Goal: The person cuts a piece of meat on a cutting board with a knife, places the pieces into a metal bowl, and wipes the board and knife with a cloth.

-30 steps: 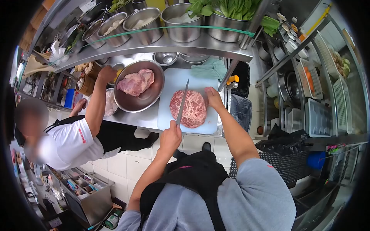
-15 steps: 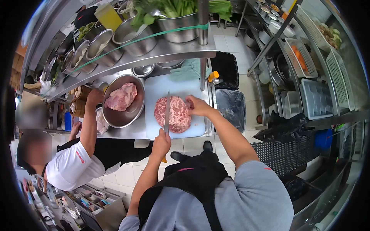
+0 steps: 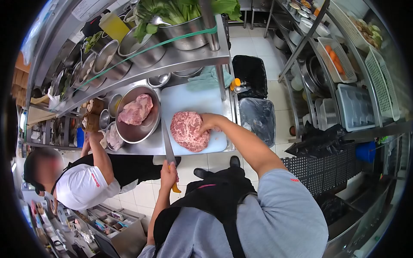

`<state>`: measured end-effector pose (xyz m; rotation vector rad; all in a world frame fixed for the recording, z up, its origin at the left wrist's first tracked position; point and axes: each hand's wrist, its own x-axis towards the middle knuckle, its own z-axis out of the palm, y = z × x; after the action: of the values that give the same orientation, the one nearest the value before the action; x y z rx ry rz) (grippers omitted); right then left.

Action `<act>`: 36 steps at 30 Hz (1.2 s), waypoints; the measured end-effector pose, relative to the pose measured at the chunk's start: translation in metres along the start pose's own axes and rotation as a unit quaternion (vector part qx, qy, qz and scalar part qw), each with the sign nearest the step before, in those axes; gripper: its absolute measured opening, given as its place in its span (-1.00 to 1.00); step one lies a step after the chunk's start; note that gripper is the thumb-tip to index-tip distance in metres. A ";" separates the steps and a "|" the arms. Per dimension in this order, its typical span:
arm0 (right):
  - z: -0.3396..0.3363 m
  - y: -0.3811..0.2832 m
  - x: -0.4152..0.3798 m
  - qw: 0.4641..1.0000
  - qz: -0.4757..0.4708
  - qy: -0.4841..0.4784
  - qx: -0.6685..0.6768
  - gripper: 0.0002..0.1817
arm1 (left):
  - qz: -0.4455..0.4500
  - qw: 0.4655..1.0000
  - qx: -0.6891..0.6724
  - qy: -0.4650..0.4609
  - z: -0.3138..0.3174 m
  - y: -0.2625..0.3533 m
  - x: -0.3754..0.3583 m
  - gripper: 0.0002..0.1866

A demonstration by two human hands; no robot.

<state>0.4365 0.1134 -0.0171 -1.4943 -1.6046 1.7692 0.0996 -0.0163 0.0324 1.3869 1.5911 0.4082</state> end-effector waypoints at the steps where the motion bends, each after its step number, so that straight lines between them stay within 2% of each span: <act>1: -0.001 -0.010 -0.010 0.998 0.058 -0.007 -0.038 -0.04 | -0.003 1.000 0.002 0.004 -0.001 -0.003 -0.003 -0.76; 3: 0.005 0.007 0.003 0.998 0.054 -0.019 0.003 -0.01 | -0.009 1.000 -0.003 0.006 -0.002 -0.006 -0.005 -0.75; 5: 0.007 0.001 0.004 0.964 0.256 -0.071 0.005 -0.04 | -0.010 1.000 -0.006 0.007 -0.004 -0.008 -0.005 -0.75; 6: 0.006 -0.004 -0.002 0.961 0.256 -0.105 -0.005 -0.14 | -0.013 1.000 0.001 0.002 -0.004 -0.008 -0.005 -0.74; 7: 0.010 -0.009 -0.011 0.962 0.252 -0.105 -0.008 -0.14 | -0.016 1.000 0.009 -0.003 -0.004 -0.008 -0.005 -0.74; 9: 0.018 -0.016 -0.026 0.973 0.132 -0.082 0.173 -0.29 | -0.010 1.000 -0.004 -0.003 -0.006 -0.006 -0.003 -0.74; 10: 0.013 -0.009 -0.013 0.962 0.075 -0.145 0.221 -0.38 | -0.004 1.000 -0.015 0.001 -0.008 -0.004 -0.006 -0.74; 12: 0.005 -0.009 0.006 0.960 0.042 -0.128 0.245 -0.43 | 0.005 0.999 -0.029 0.017 -0.011 0.002 -0.010 -0.74; 14: -0.004 -0.041 0.005 0.957 0.011 -0.110 0.268 -0.47 | 0.008 0.999 -0.039 0.030 -0.015 0.011 -0.016 -0.74; 16: -0.009 -0.110 -0.015 0.988 -0.072 -0.024 0.132 -0.48 | 0.021 0.998 -0.044 0.047 -0.021 0.017 -0.022 -0.74; 17: -0.010 -0.122 -0.014 0.989 -0.074 -0.029 0.127 -0.48 | 0.020 0.997 -0.047 0.053 -0.023 0.018 -0.023 -0.74; 19: -0.008 -0.139 -0.009 0.997 -0.064 0.009 -0.041 -0.43 | 0.027 0.995 -0.070 0.060 -0.026 0.019 -0.026 -0.74; 20: -0.006 -0.141 -0.009 0.994 -0.076 0.015 -0.077 -0.35 | 0.024 0.995 -0.077 0.066 -0.027 0.019 -0.027 -0.74; 21: -0.002 -0.137 -0.005 0.994 -0.075 0.007 -0.083 -0.35 | 0.034 0.994 -0.077 0.066 -0.028 0.020 -0.028 -0.75; 23: 0.013 -0.108 0.008 0.981 -0.076 0.086 -0.156 -0.31 | 0.039 0.993 -0.085 0.070 -0.025 0.017 -0.030 -0.75; 24: 0.023 -0.080 0.019 0.963 -0.104 0.094 -0.229 -0.31 | 0.034 0.995 -0.079 0.053 -0.024 0.014 -0.028 -0.75; 25: 0.034 -0.060 0.019 0.962 -0.103 0.090 -0.236 -0.31 | 0.029 0.996 -0.073 0.036 -0.023 0.012 -0.025 -0.75; 27: 0.052 -0.036 0.018 0.930 -0.163 0.054 -0.324 -0.35 | 0.018 0.997 -0.071 0.039 -0.020 0.018 -0.025 -0.75; 28: 0.053 -0.048 0.012 0.929 -0.162 0.047 -0.328 -0.35 | 0.018 0.997 -0.070 0.020 -0.020 0.019 -0.025 -0.74; 30: 0.057 -0.072 -0.008 0.917 -0.044 0.087 -0.386 -0.46 | -0.003 0.997 -0.074 -0.016 -0.018 0.026 -0.027 -0.72; 34: 0.053 -0.093 -0.019 0.871 -0.050 0.099 -0.479 -0.54 | -0.019 0.993 -0.100 -0.052 -0.007 0.020 -0.022 -0.67; 36: 0.054 -0.094 -0.021 0.866 -0.046 0.087 -0.490 -0.52 | -0.021 0.994 -0.086 -0.059 -0.005 0.019 -0.020 -0.68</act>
<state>0.3634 0.0979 0.0638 -1.8075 -2.5800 0.6694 0.1046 -0.0272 0.0577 1.2220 1.4504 0.4206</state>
